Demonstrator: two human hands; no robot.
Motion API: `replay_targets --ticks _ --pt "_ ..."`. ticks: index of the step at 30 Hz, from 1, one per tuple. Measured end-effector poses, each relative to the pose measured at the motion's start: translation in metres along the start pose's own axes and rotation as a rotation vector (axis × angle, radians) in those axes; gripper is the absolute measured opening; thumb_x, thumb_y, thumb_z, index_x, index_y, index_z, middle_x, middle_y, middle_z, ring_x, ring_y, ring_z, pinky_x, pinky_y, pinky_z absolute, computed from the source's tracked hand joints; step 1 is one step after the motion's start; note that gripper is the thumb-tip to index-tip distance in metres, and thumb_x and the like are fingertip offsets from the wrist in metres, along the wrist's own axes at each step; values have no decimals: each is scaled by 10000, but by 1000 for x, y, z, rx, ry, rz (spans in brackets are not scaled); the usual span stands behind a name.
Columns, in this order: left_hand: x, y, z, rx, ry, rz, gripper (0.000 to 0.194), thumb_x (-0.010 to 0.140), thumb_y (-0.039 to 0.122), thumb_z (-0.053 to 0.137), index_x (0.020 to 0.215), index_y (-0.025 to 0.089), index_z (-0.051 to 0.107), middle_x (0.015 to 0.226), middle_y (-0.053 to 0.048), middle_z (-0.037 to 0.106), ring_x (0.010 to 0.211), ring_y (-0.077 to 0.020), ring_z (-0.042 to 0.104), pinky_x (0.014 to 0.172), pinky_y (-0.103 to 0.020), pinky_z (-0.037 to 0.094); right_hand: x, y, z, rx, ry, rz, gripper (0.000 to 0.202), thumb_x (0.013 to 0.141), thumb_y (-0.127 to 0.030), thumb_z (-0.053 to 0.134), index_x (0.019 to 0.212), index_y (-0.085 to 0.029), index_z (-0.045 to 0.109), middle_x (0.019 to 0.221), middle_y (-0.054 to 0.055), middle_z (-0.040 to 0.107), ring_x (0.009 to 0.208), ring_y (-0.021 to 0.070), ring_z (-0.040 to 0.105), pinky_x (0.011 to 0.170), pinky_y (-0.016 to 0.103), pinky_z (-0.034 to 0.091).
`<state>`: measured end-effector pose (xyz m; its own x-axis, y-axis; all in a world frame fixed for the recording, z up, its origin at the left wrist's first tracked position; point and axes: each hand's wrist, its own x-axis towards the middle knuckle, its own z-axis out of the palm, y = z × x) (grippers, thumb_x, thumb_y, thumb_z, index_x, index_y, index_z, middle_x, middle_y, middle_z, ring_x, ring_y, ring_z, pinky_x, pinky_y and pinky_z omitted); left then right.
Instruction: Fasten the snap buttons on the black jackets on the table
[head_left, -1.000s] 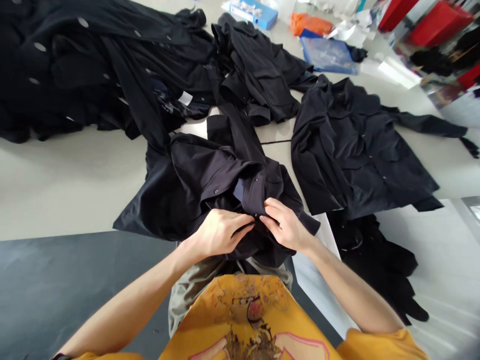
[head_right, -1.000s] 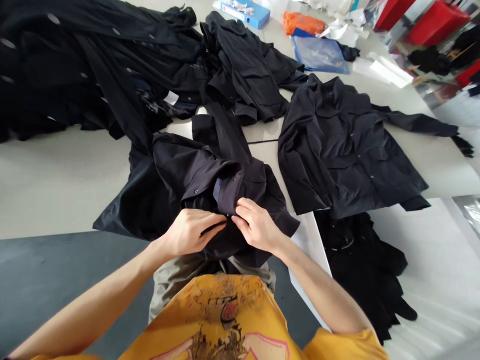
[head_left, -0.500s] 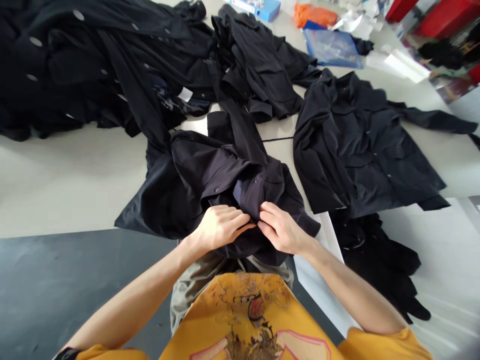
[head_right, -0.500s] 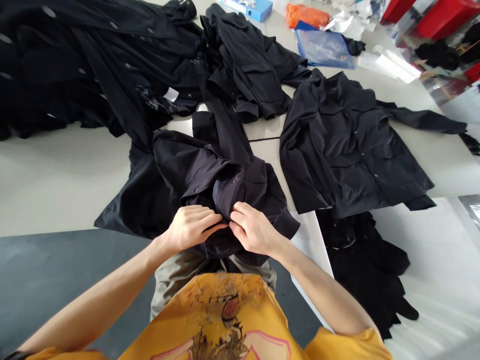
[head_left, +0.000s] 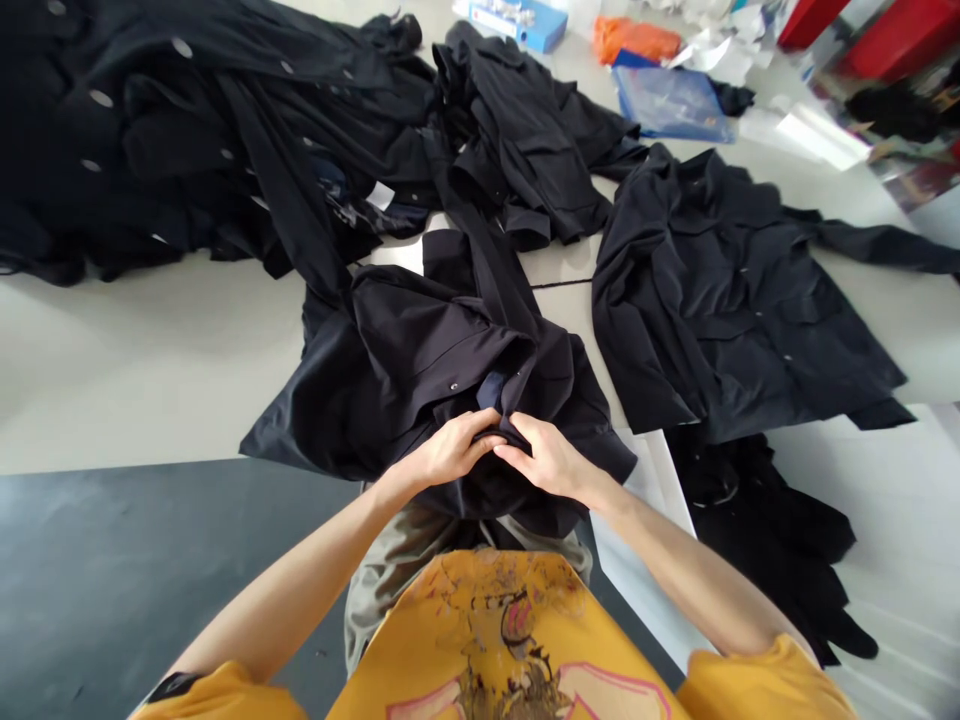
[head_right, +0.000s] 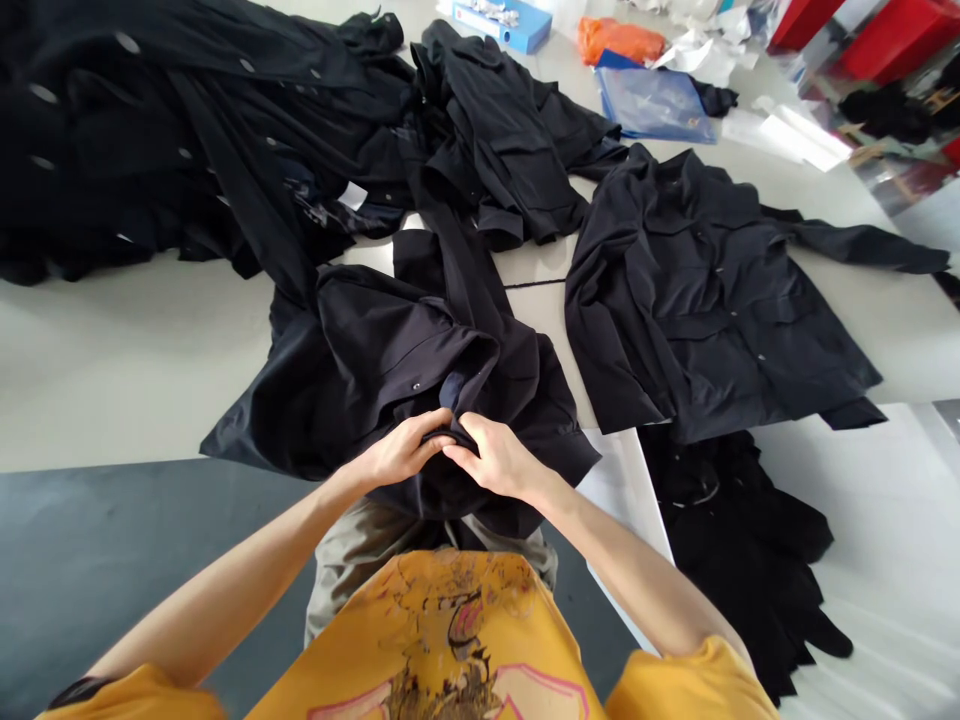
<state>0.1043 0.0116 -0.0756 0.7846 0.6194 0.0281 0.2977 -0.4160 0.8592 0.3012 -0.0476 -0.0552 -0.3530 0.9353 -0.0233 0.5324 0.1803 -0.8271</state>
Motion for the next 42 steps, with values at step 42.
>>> replay_targets --ticks 42 --pt "34 -12 3 -173 -49 37 369 1001 511 395 865 178 478 781 -20 532 703 -148 489 685 -266 426 0 9 -4 58 82 59 169 1014 -337 437 1037 -187 512 945 97 610 863 237 624 782 366 518"
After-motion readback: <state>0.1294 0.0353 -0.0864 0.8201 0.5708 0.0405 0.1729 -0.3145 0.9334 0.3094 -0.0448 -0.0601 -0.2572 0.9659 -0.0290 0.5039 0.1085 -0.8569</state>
